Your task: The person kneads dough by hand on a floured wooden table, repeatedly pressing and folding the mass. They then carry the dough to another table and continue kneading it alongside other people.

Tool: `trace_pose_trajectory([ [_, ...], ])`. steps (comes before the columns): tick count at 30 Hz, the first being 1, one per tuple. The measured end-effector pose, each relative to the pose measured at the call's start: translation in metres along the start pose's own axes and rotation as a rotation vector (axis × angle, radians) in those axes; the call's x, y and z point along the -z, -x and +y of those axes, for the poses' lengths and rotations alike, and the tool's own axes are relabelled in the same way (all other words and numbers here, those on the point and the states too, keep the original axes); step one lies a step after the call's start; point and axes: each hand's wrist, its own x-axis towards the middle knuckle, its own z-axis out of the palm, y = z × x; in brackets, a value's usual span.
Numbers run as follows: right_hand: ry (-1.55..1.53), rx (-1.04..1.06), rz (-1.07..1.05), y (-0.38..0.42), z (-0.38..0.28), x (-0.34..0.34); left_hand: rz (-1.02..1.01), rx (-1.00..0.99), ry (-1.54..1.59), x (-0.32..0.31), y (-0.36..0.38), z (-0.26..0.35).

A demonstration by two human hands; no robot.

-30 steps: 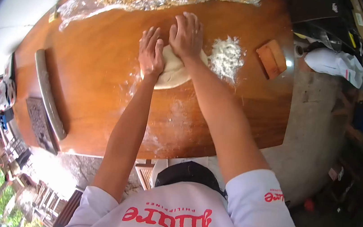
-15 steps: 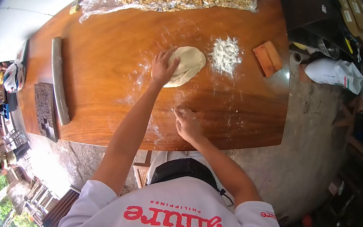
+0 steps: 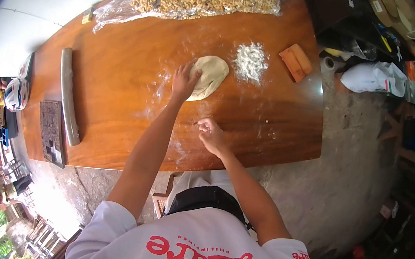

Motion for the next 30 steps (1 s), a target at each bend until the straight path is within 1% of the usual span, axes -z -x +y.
trace_pose_trajectory([
  [1, -0.434, -0.184, 0.019, -0.005, 0.011, 0.002, 0.011, -0.004, 0.002, 0.001, -0.001, 0.002],
  [2, -0.430, -0.177, 0.015, -0.007, 0.021, 0.003, 0.013, 0.009, 0.003, 0.002, 0.002, 0.003],
  [3, -0.330, -0.149, 0.054, -0.007, 0.030, 0.003, 0.010, 0.019, 0.005, 0.003, 0.005, 0.005],
  [4, -0.230, -0.117, 0.100, -0.009, 0.034, 0.005, 0.015, 0.010, 0.006, 0.003, 0.007, 0.005],
  [5, -0.225, -0.103, 0.108, -0.015, 0.028, 0.010, 0.023, 0.005, 0.015, 0.003, 0.007, 0.004],
  [7, -0.488, -0.199, 0.169, -0.022, 0.013, 0.026, 0.064, -0.008, 0.004, 0.002, 0.010, 0.005],
  [8, -0.479, -0.184, 0.174, -0.029, 0.003, 0.042, 0.076, -0.019, 0.012, 0.002, 0.012, 0.009],
  [10, -0.683, -0.305, 0.396, -0.034, -0.011, 0.076, 0.079, 0.077, -0.030, 0.004, 0.020, 0.014],
  [12, -0.823, -0.300, 0.406, -0.036, 0.019, 0.123, 0.117, 0.073, -0.006, -0.001, 0.028, 0.016],
  [14, -0.402, -0.452, 0.484, -0.034, 0.086, 0.173, 0.160, 0.154, -0.023, -0.003, 0.036, 0.022],
  [15, -0.398, -0.441, 0.486, -0.037, 0.076, 0.179, 0.170, 0.150, -0.018, -0.004, 0.040, 0.028],
  [17, 0.669, -0.290, 0.740, -0.035, 0.041, 0.191, 0.228, 0.306, -0.015, -0.011, 0.056, 0.040],
  [18, 0.572, -0.332, 0.636, -0.045, 0.016, 0.191, 0.232, 0.301, -0.016, -0.016, 0.063, 0.046],
  [19, 0.471, -0.374, 0.533, -0.062, -0.005, 0.182, 0.260, 0.370, 0.025, -0.022, 0.070, 0.051],
  [20, 0.294, -0.294, 0.448, -0.083, -0.015, 0.167, 0.287, 0.439, 0.066, -0.025, 0.075, 0.055],
  [21, 0.115, -0.214, 0.358, -0.105, -0.027, 0.150, 0.229, 0.483, 0.152, -0.022, 0.080, 0.061],
  [22, 0.178, -0.023, 0.342, -0.127, -0.040, 0.130, 0.229, 0.480, 0.141, -0.009, 0.083, 0.066],
  [23, 0.238, 0.166, 0.326, -0.147, -0.053, 0.110, 0.178, 0.557, 0.555, 0.007, 0.084, 0.071],
  [24, 0.280, 0.289, 0.373, -0.165, -0.049, 0.086, 0.120, 0.623, 0.971, 0.025, 0.088, 0.074],
  [25, 0.460, 0.301, 0.400, -0.176, -0.043, 0.064, 0.058, 0.675, 1.389, 0.040, 0.095, 0.072],
  [26, 0.451, 0.304, 0.402, -0.171, -0.051, 0.050, 0.060, 0.671, 1.380, 0.047, 0.108, 0.053],
  [28, 0.313, 0.085, 0.217, -0.146, -0.068, 0.032, 0.226, 0.529, 0.611, 0.056, 0.125, 0.007],
  [29, 0.372, 0.253, 0.314, -0.126, -0.064, 0.020, 0.309, 0.565, 0.586, 0.066, 0.124, 0.012],
  [30, 0.435, 0.426, 0.399, -0.100, -0.057, 0.009, 0.313, 0.565, 0.598, 0.073, 0.120, 0.020],
])
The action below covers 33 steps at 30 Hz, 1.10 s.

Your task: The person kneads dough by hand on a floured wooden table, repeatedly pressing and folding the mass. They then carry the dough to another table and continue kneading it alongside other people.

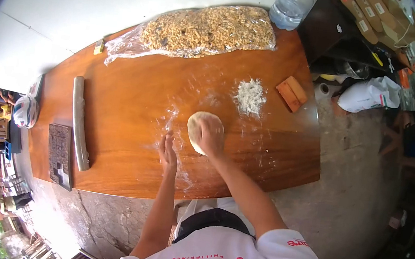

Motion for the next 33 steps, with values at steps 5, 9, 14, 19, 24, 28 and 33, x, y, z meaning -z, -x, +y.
trace_pose_trajectory([
  [5, 0.064, 0.183, -0.259, 0.075, -0.046, 0.065, -0.217, -0.330, -0.210, -0.036, -0.003, 0.004],
  [9, -0.304, -0.542, -0.395, 0.061, -0.044, 0.092, -0.348, -0.400, -0.274, -0.044, 0.029, -0.002],
  [14, 0.128, -0.041, -0.046, 0.077, -0.026, 0.037, -0.308, -0.289, -0.211, -0.026, 0.080, -0.028],
  [19, 0.109, -0.095, -0.079, 0.112, -0.022, 0.031, -0.437, -0.688, -0.438, -0.023, 0.078, -0.039],
  [24, 0.263, -0.104, -0.160, 0.045, -0.002, 0.025, -0.450, -0.759, -0.638, -0.052, 0.012, -0.030],
  [28, 0.303, -0.110, -0.209, -0.029, 0.024, -0.006, -0.341, -0.702, -0.729, -0.086, -0.060, -0.016],
  [33, 0.279, -0.090, -0.105, -0.131, 0.044, -0.045, -0.010, -0.479, -0.723, -0.112, -0.121, 0.004],
])
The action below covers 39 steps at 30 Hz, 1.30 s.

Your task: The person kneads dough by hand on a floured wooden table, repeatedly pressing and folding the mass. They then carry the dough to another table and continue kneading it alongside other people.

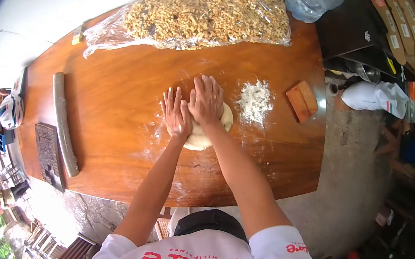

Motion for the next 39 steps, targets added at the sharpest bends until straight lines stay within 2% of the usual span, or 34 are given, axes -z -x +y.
trace_pose_trajectory([
  [1, -0.127, -0.014, 0.006, -0.010, 0.002, -0.004, 0.014, -0.003, -0.006, -0.001, 0.005, -0.004],
  [3, -0.251, -0.003, 0.033, -0.018, 0.012, -0.002, -0.114, -0.014, 0.244, 0.001, 0.009, -0.006],
  [4, -0.872, -0.133, -0.005, -0.017, 0.029, 0.002, -0.237, -0.018, 0.362, 0.011, 0.018, -0.005],
  [5, -1.491, -0.257, -0.056, -0.018, 0.046, 0.010, -0.225, -0.036, 0.367, 0.013, 0.012, 0.002],
  [7, -1.096, -0.338, 0.113, 0.008, 0.070, 0.033, -0.230, 0.122, 0.488, 0.025, 0.055, 0.007],
  [8, -0.908, -0.419, 0.049, 0.023, 0.072, 0.057, -0.238, 0.209, 0.549, 0.027, 0.079, 0.013],
  [9, -0.902, -0.421, 0.054, 0.044, 0.068, 0.052, -0.248, 0.295, 0.610, 0.030, 0.099, 0.020],
  [11, -0.530, -0.248, -0.161, 0.072, 0.058, 0.024, -0.261, 0.436, 0.742, 0.044, 0.132, 0.018],
  [14, -0.422, -0.001, -0.050, 0.111, 0.004, 0.054, -0.275, 0.675, 0.917, 0.062, 0.144, 0.008],
  [15, -0.413, 0.070, -0.020, 0.125, -0.009, 0.063, -0.271, 0.671, 0.917, 0.059, 0.145, -0.004],
  [17, -0.291, 0.217, 0.011, 0.171, -0.032, 0.081, 0.072, 0.459, 0.808, 0.042, 0.137, -0.033],
  [19, -0.183, 0.266, -0.038, 0.219, -0.040, 0.100, 0.078, 0.413, 0.716, 0.065, 0.125, -0.008],
  [21, -0.189, 0.308, -0.081, 0.244, -0.029, 0.107, -0.495, 0.308, 0.626, 0.082, 0.121, 0.006],
  [22, -0.202, 0.341, -0.124, 0.250, -0.024, 0.111, -0.459, 0.174, 0.713, 0.064, 0.131, -0.005],
  [23, -0.191, 0.340, -0.127, 0.254, -0.020, 0.116, -0.462, 0.174, 0.723, 0.066, 0.140, -0.006],
  [25, -0.464, -0.147, -0.260, 0.253, -0.012, 0.125, -0.376, -0.060, 0.376, 0.069, 0.148, 0.000],
  [26, -0.390, -0.187, -0.081, 0.249, -0.015, 0.124, -0.436, -0.058, 0.363, 0.073, 0.152, 0.004],
  [27, -0.385, -0.198, -0.085, 0.245, -0.020, 0.117, -0.448, -0.055, 0.367, 0.076, 0.160, 0.009],
  [29, -0.305, -0.088, 0.140, 0.229, -0.030, 0.101, -0.241, -0.038, 0.465, 0.069, 0.185, 0.016],
  [30, -0.207, -0.036, 0.122, 0.241, -0.022, 0.077, -0.161, -0.102, 0.540, 0.058, 0.200, 0.011],
  [31, -0.198, -0.049, 0.124, 0.237, -0.019, 0.074, -0.175, -0.106, 0.545, 0.052, 0.202, 0.006],
  [33, -0.101, 0.044, 0.065, 0.229, -0.019, 0.070, -0.197, -0.257, 0.225, 0.047, 0.194, -0.013],
  [34, -0.095, 0.008, 0.011, 0.223, -0.018, 0.066, -0.250, -0.247, 0.186, 0.041, 0.185, -0.022],
  [35, -0.092, -0.010, 0.000, 0.213, -0.017, 0.062, -0.271, -0.244, 0.188, 0.041, 0.170, -0.023],
  [37, 0.007, -0.021, -0.058, 0.180, -0.010, 0.053, -0.204, -0.328, -0.021, 0.030, 0.130, -0.019],
  [39, 0.005, -0.040, -0.088, 0.142, -0.005, 0.048, -0.173, -0.271, -0.018, 0.015, 0.093, -0.016],
])
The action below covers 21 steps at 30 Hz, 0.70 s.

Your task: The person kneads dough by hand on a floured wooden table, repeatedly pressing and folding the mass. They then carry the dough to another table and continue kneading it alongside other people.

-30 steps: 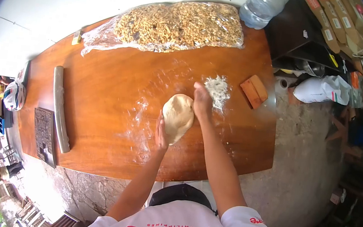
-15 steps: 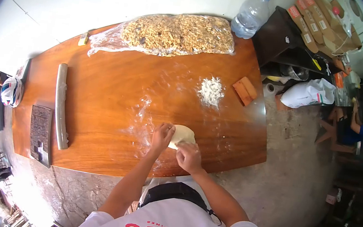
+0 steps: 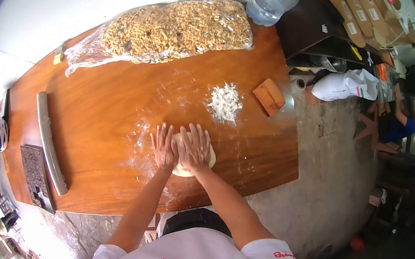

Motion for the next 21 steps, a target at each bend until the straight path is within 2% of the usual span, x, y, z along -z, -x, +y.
trace_pose_trajectory([
  [2, -0.011, 0.024, 0.054, -0.040, 0.006, -0.010, 0.044, 0.051, -0.013, -0.004, -0.039, -0.007],
  [4, -0.012, -0.004, 0.078, -0.084, 0.008, -0.019, 0.139, 0.181, -0.020, -0.005, -0.070, -0.011],
  [7, -0.054, -0.030, 0.287, -0.148, 0.010, -0.028, 0.192, 0.212, 0.031, -0.005, -0.099, -0.013],
  [8, -0.077, -0.035, 0.287, -0.166, 0.020, -0.037, 0.189, 0.210, 0.008, 0.001, -0.094, -0.010],
  [10, -0.258, 0.141, 0.137, -0.185, 0.043, -0.055, -0.067, 0.258, 0.511, 0.009, -0.082, 0.008],
  [12, -1.513, -0.196, 0.162, -0.179, 0.056, -0.004, 0.142, 0.346, 0.831, 0.001, -0.033, 0.031],
  [13, -1.254, -0.106, 0.168, -0.168, 0.073, 0.003, 0.162, 0.367, 0.826, 0.007, -0.011, 0.046],
  [14, -1.257, -0.087, 0.166, -0.157, 0.076, 0.006, 0.186, 0.386, 0.826, 0.014, 0.003, 0.057],
  [15, -0.964, -0.164, 0.051, -0.138, 0.076, 0.008, 0.200, 0.382, 0.829, 0.018, 0.014, 0.060],
  [16, -0.666, -0.241, -0.055, -0.116, 0.074, 0.008, 0.164, 0.460, 0.830, 0.023, 0.027, 0.063],
  [18, -0.438, -0.125, -0.178, -0.081, 0.059, -0.001, 0.092, 0.594, 0.835, 0.032, 0.041, 0.064],
  [20, -0.516, 0.049, 0.001, -0.045, 0.030, 0.009, 0.013, 0.741, 0.828, 0.043, 0.053, 0.058],
  [21, -0.516, 0.055, -0.003, -0.023, 0.017, 0.016, 0.164, 0.674, 0.709, 0.039, 0.053, 0.044],
])
